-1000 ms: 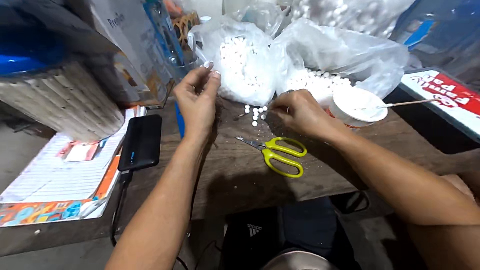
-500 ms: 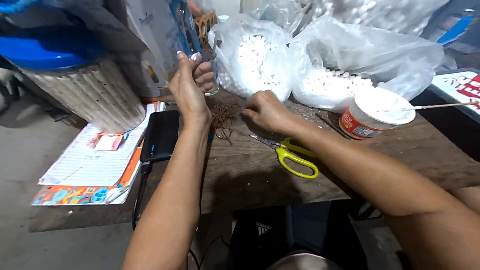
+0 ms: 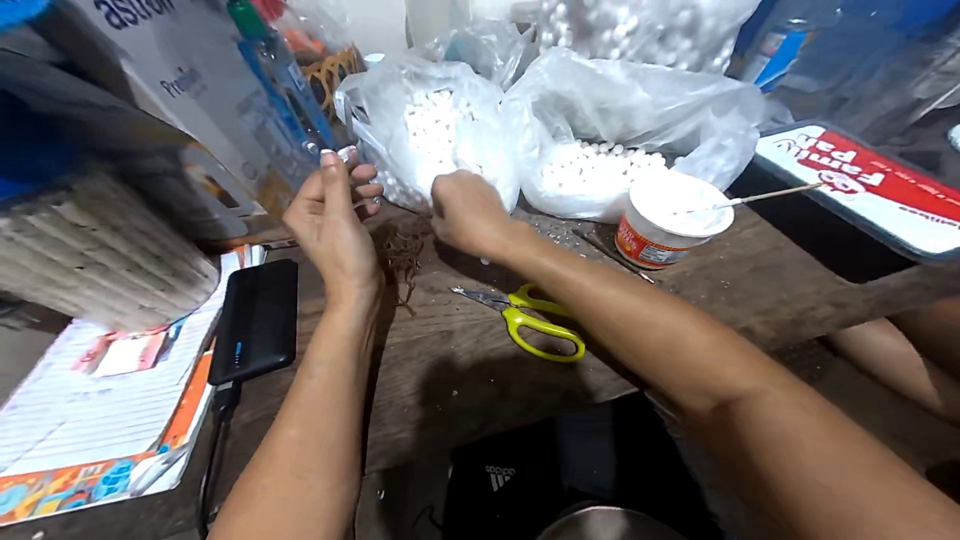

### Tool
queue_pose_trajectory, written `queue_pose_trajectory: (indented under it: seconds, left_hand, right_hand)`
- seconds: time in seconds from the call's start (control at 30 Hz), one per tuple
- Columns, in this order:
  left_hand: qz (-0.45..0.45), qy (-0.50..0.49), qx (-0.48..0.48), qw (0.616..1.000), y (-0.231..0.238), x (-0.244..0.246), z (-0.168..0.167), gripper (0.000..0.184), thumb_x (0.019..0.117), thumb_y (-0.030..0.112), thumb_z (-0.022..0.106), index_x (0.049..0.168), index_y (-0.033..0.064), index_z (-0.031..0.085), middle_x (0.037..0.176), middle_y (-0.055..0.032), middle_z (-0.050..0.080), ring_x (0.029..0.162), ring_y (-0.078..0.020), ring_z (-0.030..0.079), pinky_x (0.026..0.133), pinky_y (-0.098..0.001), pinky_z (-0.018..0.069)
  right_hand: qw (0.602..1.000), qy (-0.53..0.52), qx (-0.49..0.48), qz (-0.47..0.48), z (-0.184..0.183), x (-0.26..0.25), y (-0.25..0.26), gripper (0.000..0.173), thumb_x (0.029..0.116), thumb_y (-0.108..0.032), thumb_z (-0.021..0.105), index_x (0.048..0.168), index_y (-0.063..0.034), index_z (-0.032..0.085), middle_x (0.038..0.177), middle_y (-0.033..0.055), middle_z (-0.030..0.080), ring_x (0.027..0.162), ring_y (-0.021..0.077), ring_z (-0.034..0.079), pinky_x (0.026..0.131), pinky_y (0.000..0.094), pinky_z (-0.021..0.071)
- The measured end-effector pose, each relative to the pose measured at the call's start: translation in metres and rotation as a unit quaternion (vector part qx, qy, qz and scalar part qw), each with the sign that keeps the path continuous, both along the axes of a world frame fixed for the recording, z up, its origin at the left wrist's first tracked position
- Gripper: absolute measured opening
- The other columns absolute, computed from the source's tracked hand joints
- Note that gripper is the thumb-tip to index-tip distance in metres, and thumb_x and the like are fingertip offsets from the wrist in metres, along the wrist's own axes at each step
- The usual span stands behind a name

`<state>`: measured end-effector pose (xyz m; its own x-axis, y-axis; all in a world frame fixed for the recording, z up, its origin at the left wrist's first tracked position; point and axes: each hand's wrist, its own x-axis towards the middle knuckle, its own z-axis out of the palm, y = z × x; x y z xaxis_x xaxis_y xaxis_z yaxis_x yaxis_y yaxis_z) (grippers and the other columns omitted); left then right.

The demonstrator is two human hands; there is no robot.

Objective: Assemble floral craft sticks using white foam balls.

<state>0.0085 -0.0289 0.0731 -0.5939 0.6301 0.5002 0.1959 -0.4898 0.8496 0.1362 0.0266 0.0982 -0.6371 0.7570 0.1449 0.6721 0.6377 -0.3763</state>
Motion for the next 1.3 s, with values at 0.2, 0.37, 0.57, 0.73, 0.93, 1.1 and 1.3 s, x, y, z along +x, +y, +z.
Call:
queue_pose_trajectory:
  seconds: [0.2,0.37,0.57,0.73,0.93,1.1,1.3]
  left_hand:
    - [-0.006,0.095,0.027,0.995,-0.003,0.028,-0.017,0.013,0.1012,0.006,0.056,0.101,-0.0037,0.064,0.091,0.0021,0.065,0.082,0.0016,0.061,0.078,-0.0190,0.0519]
    - [-0.034,0.093,0.024,0.995,-0.003,0.047,-0.028,0.006,0.0960,0.000,0.063,0.097,-0.0043,0.066,0.087,0.0007,0.066,0.076,0.0036,0.061,0.072,-0.0148,0.0519]
    - [-0.052,0.128,-0.017,0.990,-0.008,0.049,-0.038,0.011,0.0969,0.001,0.065,0.105,-0.0063,0.066,0.096,-0.0065,0.066,0.076,0.0016,0.061,0.070,-0.0137,0.0514]
    - [-0.055,0.145,-0.042,0.987,-0.004,0.050,-0.043,0.004,0.0933,0.000,0.067,0.095,-0.0027,0.064,0.087,-0.0050,0.066,0.069,0.0007,0.058,0.064,-0.0143,0.0489]
    - [-0.090,0.094,-0.009,0.991,-0.008,0.052,-0.036,0.006,0.0950,0.001,0.066,0.100,-0.0030,0.066,0.091,-0.0011,0.068,0.072,0.0040,0.060,0.067,-0.0127,0.0515]
    - [-0.105,0.080,0.038,0.991,-0.007,0.058,-0.039,0.003,0.0932,-0.002,0.069,0.093,0.0009,0.068,0.085,0.0026,0.065,0.070,0.0034,0.060,0.065,-0.0128,0.0523]
    - [-0.108,0.034,0.032,0.993,-0.006,0.064,-0.039,0.010,0.0961,0.001,0.067,0.087,0.0032,0.069,0.077,0.0041,0.065,0.068,0.0015,0.060,0.065,-0.0150,0.0519]
  right_hand:
    - [0.966,0.257,0.012,0.012,-0.017,0.053,0.017,0.015,0.0934,-0.012,0.067,0.085,-0.0001,0.071,0.072,0.0050,0.062,0.064,0.0116,0.056,0.062,0.0336,0.0476]
    - [0.928,0.369,-0.057,0.018,-0.034,0.069,0.011,0.009,0.0933,-0.010,0.069,0.087,-0.0034,0.071,0.072,-0.0029,0.064,0.058,-0.0021,0.056,0.057,0.0173,0.0490]
    - [0.914,0.390,-0.109,0.005,-0.045,0.064,0.013,0.010,0.0946,-0.009,0.069,0.087,-0.0025,0.071,0.071,-0.0022,0.064,0.057,-0.0007,0.055,0.055,0.0181,0.0483]
    - [0.902,0.425,-0.074,0.015,-0.047,0.067,0.008,0.004,0.0926,-0.006,0.069,0.091,-0.0024,0.071,0.075,-0.0028,0.066,0.060,-0.0032,0.056,0.057,0.0148,0.0487]
    - [0.871,0.479,-0.096,0.051,-0.052,0.066,0.003,0.004,0.0931,-0.002,0.067,0.091,-0.0023,0.071,0.076,-0.0047,0.067,0.062,-0.0039,0.058,0.059,0.0139,0.0498]
    - [0.860,0.488,-0.138,0.055,-0.050,0.063,-0.004,0.007,0.0940,0.000,0.066,0.091,-0.0031,0.071,0.076,-0.0058,0.068,0.063,-0.0029,0.060,0.060,0.0142,0.0517]
    - [0.900,0.428,-0.063,0.046,-0.048,0.065,-0.022,0.008,0.0979,-0.006,0.064,0.093,-0.0022,0.069,0.076,-0.0009,0.064,0.060,-0.0012,0.055,0.055,0.0133,0.0457]
